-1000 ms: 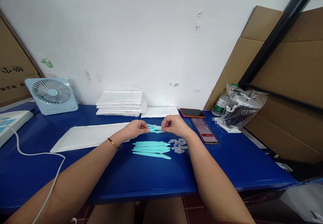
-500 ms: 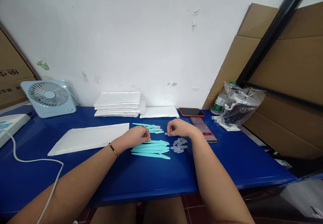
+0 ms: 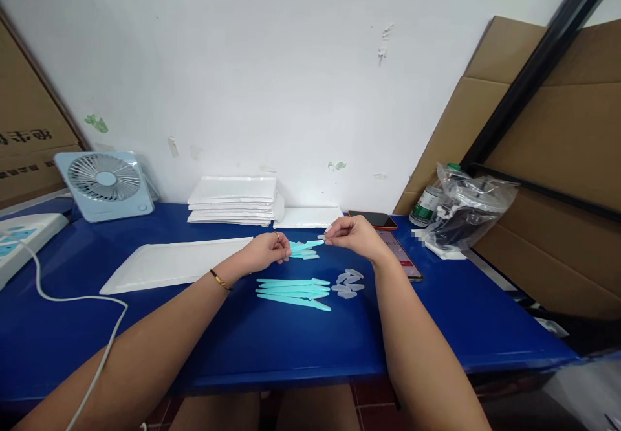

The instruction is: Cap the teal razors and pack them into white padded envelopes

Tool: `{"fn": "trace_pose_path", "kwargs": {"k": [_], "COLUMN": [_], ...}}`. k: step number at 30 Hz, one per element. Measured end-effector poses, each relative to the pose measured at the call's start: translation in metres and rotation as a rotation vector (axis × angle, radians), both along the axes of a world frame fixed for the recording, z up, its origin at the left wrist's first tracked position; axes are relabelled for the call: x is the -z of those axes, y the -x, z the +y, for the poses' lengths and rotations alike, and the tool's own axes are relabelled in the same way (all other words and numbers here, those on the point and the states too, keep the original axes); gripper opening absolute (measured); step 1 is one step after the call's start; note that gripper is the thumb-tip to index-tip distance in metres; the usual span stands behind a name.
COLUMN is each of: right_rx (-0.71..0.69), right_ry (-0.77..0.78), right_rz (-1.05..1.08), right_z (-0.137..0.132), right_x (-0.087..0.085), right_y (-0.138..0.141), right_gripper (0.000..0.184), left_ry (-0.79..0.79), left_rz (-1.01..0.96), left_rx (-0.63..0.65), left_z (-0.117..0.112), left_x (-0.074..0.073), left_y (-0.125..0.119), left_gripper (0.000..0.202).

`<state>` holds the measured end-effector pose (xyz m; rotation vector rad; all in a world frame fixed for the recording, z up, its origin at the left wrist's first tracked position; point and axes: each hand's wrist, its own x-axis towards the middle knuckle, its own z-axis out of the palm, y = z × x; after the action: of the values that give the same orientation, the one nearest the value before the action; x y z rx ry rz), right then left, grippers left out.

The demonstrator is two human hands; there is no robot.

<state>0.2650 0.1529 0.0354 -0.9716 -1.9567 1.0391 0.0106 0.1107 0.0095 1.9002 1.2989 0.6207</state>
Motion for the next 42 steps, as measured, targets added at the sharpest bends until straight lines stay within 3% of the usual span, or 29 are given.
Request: {"fn": "trace_pose_path", "kwargs": {"k": [11,15,18,20,24,27,32,36,42], "right_rx": [-0.029,-0.08,-0.042,0.003,-0.011,-0.035,-0.069,-0.034,0.09], "right_ry": [-0.056,-0.038,-0.059,-0.088,0.074,0.167,0.105,0.094,-0.192], "right_rz": [-0.005,-0.062,-0.249,-0.462,-0.884,-1.016,-0.895,-0.594,-0.238], "right_z": [-0.007,-0.009,-0.007,-0.003,0.002,0.003,0.001,0.002,-0.003], "right_x": [0.0,0.003,0.0,-0.003,-0.005,-0.001,0.003,0.002,-0.003], "right_y": [0.014,0.024,0.011,-0.006,-0.035,-0.037,-0.022,-0.017,-0.004], "right_gripper": [0.021,0.022,0.025,0.026,0.029,0.022,0.011,0.012,0.023], "left_ry": [0.104,0.035,-0.214,-0.325,-0.203,-0.116,-0.139,-0.102,0.006], "left_rz": [-0.18,-0.054,0.18,0.277,0.329,0.363,0.353,0.128,-0.14], "left_rx": [0.054,0.023,-0.108,-0.098,0.167,0.224,0.105,-0.002,-0.095], "left_z": [0.014,0.013,0.005,-0.002,-0.016,-0.02,-0.017,-0.009,-0.002], "left_x": [0.011,0.01,0.002,-0.005,-0.014,-0.013,-0.007,-0.004,-0.006], "left_y": [0.009,0.006,0.005,0.003,-0.003,-0.008,-0.008,-0.003,0.001], "left_gripper": [0.024,0.024,0.027,0.029,0.027,0.019,0.014,0.013,0.016]}}
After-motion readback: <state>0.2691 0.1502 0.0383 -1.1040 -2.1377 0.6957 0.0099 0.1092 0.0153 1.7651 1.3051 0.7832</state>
